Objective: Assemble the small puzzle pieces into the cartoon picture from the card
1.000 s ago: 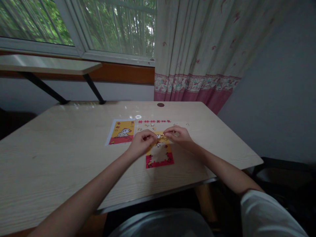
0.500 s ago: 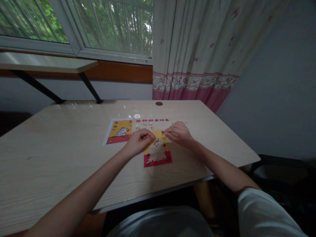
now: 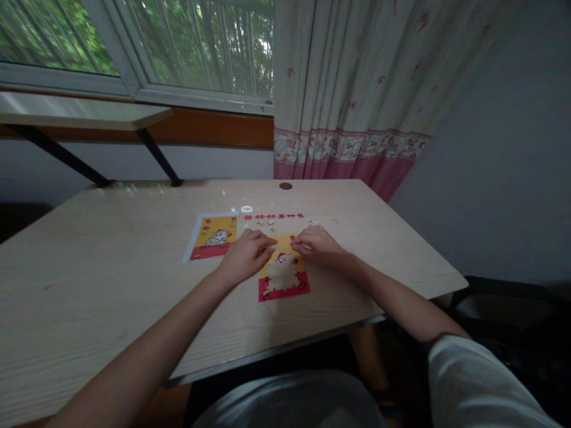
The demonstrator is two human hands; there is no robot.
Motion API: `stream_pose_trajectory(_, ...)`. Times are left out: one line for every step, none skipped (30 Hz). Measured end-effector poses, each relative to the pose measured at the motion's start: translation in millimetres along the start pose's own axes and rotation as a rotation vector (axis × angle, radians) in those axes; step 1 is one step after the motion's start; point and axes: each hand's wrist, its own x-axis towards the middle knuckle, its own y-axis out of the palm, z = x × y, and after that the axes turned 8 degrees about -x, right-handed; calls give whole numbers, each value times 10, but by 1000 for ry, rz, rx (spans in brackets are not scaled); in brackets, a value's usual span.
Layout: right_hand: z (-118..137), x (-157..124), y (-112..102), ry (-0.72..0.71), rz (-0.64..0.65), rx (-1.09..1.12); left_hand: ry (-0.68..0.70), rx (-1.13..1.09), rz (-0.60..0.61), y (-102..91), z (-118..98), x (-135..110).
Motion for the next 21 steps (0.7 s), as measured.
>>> stream_pose_trajectory(1, 2, 6, 2, 10, 1, 11, 24, 15, 20, 4, 3)
stream_pose_trajectory(4, 5, 12, 4, 23, 3, 19, 43, 28, 37, 7, 7)
stream_pose_trajectory(8, 7, 16, 7, 34, 7, 22, 56, 36, 52, 9, 12)
stream_pose_trajectory(14, 8, 17, 9, 43, 13, 21, 64, 41, 62, 11, 17)
stream_pose_trajectory(20, 9, 18, 9, 50, 20, 20, 68, 41, 68, 11, 21)
stream_pose_trajectory(27, 10, 16, 10, 52, 25, 20, 69, 40, 70, 10, 25)
stream_pose_trajectory(34, 11, 14, 10, 52, 30, 23, 71, 38, 67, 6, 27)
stream_pose_trajectory(41, 12, 12, 9, 52, 33, 28, 74, 37, 63, 1, 29)
stream_pose_trajectory(48, 13, 11, 7, 51, 37, 34, 79, 36, 56, -7, 30)
stream_pose_trajectory(54, 14, 11, 5, 49, 40, 39, 84, 32, 49, -16, 30)
stream_pose_trajectory(59, 14, 14, 6, 45, 44, 41, 87, 25, 42, -26, 30)
stream_pose_trajectory(62, 15, 20, 7, 37, 49, 42, 84, 16, 37, -36, 30)
stream_pose_trajectory(62, 15, 29, 8, 25, 55, 39, 73, 5, 35, -46, 30)
stream_pose_trajectory(61, 16, 40, 11, 9, 61, 34, 55, -4, 35, -56, 31)
stream_pose_trajectory(58, 16, 53, 16, -11, 65, 25, 31, -11, 37, -66, 33)
stream_pose_trajectory(54, 17, 67, 19, -31, 68, 17, 3, -16, 41, -75, 36)
stream_pose_trajectory(48, 17, 80, 19, -51, 71, 7, -27, -22, 46, -85, 40)
stream_pose_trajectory(44, 18, 92, 17, -69, 72, -3, -57, -29, 51, -95, 46)
stream_pose_trajectory(40, 19, 101, 15, -87, 72, -13, -87, -36, 55, -106, 52)
stream_pose_trajectory(37, 20, 109, 11, -102, 71, -22, -117, -44, 59, -117, 58)
stream_pose_trajectory(37, 22, 113, 8, -116, 72, -32, -146, -51, 62, -129, 65)
